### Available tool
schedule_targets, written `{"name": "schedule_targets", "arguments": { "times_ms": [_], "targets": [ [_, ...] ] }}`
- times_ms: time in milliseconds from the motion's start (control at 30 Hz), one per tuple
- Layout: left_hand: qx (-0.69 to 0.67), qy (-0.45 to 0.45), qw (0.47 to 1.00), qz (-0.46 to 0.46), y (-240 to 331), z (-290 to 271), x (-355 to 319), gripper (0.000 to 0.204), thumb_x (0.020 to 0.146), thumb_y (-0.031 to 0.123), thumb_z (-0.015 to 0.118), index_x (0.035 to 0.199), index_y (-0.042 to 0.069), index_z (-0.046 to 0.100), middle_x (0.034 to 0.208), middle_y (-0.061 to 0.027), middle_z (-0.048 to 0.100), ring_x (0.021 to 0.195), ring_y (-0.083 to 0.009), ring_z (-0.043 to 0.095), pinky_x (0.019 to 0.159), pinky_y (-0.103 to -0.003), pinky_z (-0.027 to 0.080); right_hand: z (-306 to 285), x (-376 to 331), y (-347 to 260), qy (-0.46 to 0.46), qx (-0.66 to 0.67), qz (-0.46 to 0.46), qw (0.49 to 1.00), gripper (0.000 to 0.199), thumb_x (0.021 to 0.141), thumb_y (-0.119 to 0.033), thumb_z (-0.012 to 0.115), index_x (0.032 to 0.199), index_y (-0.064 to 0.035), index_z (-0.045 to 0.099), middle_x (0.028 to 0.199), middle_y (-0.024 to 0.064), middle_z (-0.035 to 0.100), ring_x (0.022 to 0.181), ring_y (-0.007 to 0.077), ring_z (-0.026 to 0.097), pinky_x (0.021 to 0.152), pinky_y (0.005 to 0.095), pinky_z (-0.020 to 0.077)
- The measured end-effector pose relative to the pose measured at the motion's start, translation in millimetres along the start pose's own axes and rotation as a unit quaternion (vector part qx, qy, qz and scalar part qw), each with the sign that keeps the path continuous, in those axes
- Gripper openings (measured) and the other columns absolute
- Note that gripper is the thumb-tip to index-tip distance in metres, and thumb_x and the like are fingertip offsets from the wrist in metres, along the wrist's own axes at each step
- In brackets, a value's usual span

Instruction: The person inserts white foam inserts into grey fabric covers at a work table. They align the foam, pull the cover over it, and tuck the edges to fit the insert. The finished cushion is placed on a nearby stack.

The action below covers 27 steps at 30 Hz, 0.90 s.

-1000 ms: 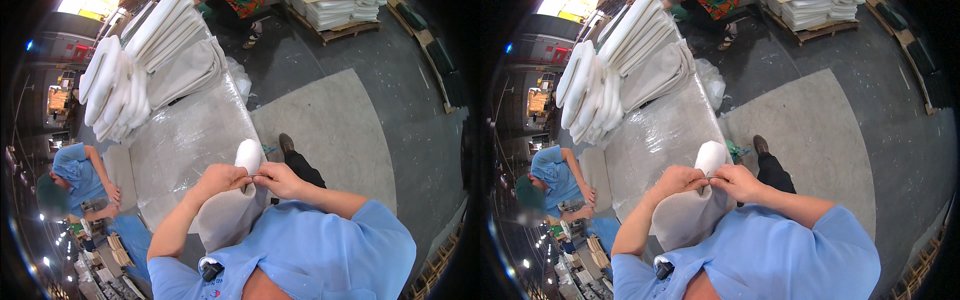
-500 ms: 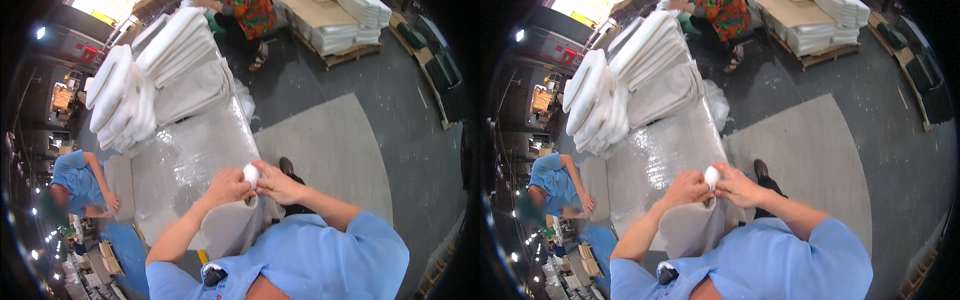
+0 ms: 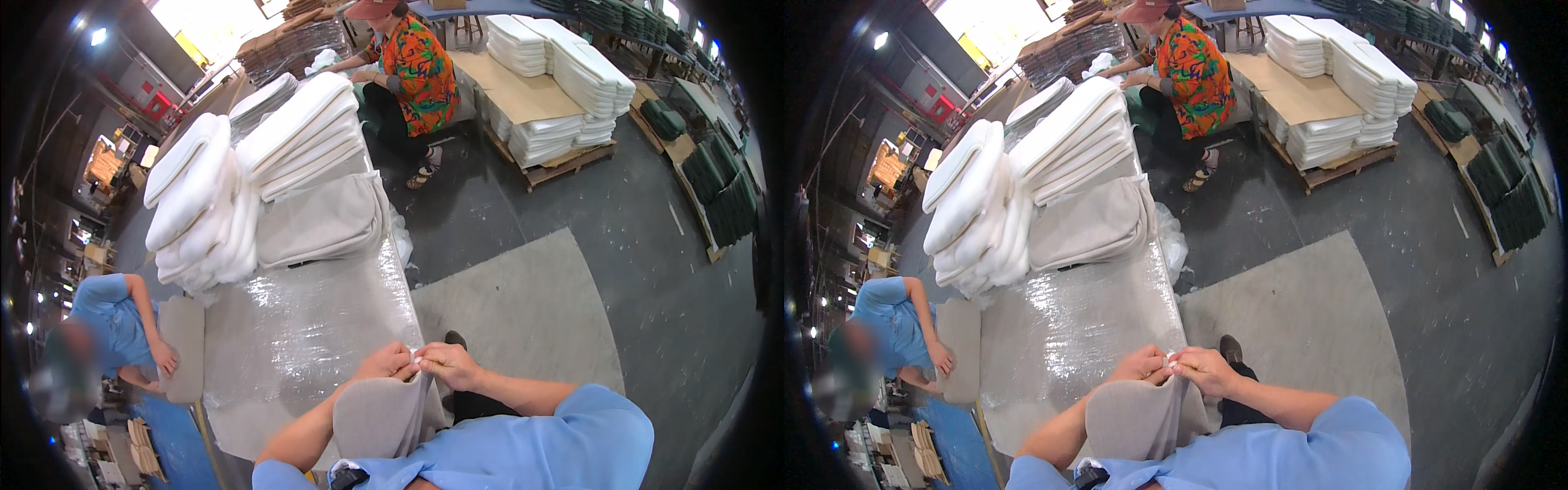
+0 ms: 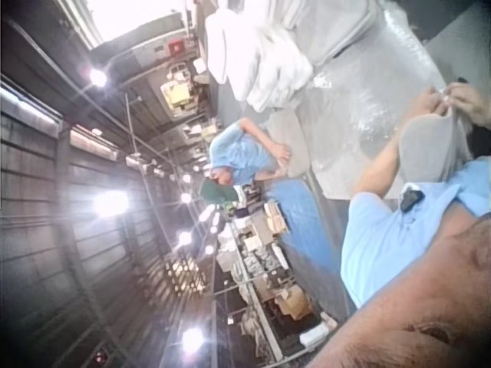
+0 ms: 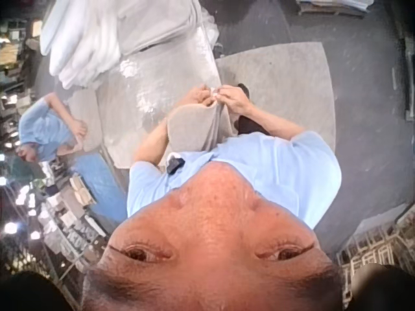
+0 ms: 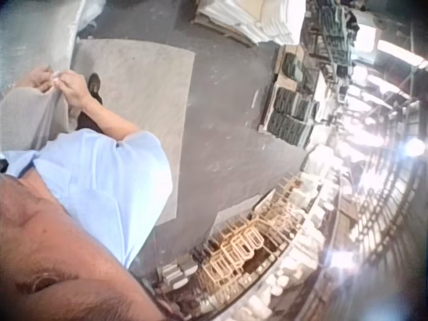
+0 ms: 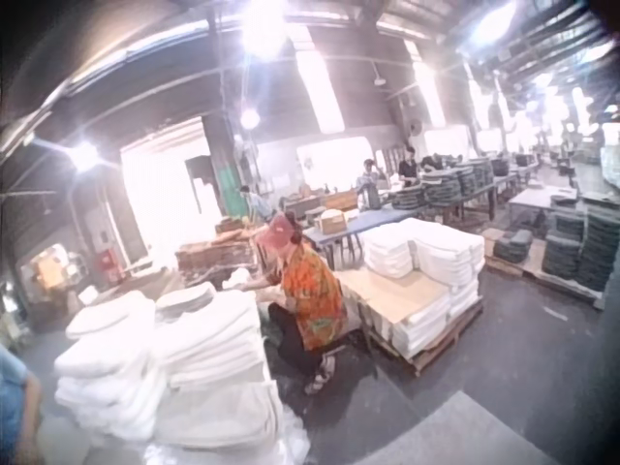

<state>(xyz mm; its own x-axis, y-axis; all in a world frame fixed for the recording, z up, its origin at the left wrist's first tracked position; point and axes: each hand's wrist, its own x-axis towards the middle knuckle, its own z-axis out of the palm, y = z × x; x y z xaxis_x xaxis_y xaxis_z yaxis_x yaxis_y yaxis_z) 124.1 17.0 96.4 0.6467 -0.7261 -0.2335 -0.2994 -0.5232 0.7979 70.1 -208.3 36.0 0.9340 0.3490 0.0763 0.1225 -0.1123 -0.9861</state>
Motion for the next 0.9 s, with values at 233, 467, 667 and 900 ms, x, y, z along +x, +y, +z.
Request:
{"name": "schedule_targets", "arguments": {
  "times_ms": [233, 467, 667, 900],
  "targets": [
    [-0.222, 0.018, 0.971, -0.089, -57.8, 21.3, 16.7, 0.030, 0.105, 0.028, 0.066, 0.094, 0.001, 0.072, 0.114, -0.0054, 0.056, 0.106, -0.0138, 0.053, 0.092, -0.029, 0.043, 3.6, 19.9, 41.8, -0.029, 0.206, 0.114, 0.971, 0.028, 0.107, -0.027, 0.063, 0.107, -0.0007, 0.073, 0.095, -0.0022, 0.065, 0.087, 0.0081, 0.056, 0.080, 0.0263, 0.0472],
    [-0.284, -0.068, 0.948, -0.125, -102.1, 28.0, 31.0, 0.036, 0.106, 0.038, 0.064, 0.114, 0.005, 0.076, 0.134, -0.0075, 0.053, 0.125, -0.0170, 0.049, 0.108, -0.032, 0.039, -6.0, 34.0, 49.7, -0.096, 0.294, 0.240, 0.920, 0.026, 0.109, -0.027, 0.061, 0.109, -0.0033, 0.073, 0.105, -0.0002, 0.064, 0.093, 0.0088, 0.057, 0.083, 0.0275, 0.0485],
    [-0.333, -0.089, 0.925, -0.161, -106.5, 21.9, 44.3, 0.046, 0.107, 0.047, 0.061, 0.125, 0.008, 0.075, 0.139, -0.0116, 0.054, 0.133, -0.0194, 0.046, 0.114, -0.033, 0.037, -6.9, 42.0, 67.7, -0.103, 0.261, 0.195, 0.940, 0.031, 0.109, -0.032, 0.059, 0.115, -0.0046, 0.072, 0.119, 0.0016, 0.055, 0.096, 0.0114, 0.057, 0.080, 0.0295, 0.0525],
    [-0.390, -0.150, 0.880, -0.228, -97.2, 24.2, 52.1, 0.045, 0.106, 0.045, 0.062, 0.125, 0.005, 0.070, 0.131, -0.0113, 0.060, 0.125, -0.0183, 0.053, 0.109, -0.032, 0.042, 9.4, 29.6, 96.1, -0.080, 0.321, 0.300, 0.895, 0.028, 0.109, -0.032, 0.060, 0.102, -0.0069, 0.071, 0.108, -0.0005, 0.057, 0.095, 0.0124, 0.057, 0.080, 0.0306, 0.0494]
  ]
}}
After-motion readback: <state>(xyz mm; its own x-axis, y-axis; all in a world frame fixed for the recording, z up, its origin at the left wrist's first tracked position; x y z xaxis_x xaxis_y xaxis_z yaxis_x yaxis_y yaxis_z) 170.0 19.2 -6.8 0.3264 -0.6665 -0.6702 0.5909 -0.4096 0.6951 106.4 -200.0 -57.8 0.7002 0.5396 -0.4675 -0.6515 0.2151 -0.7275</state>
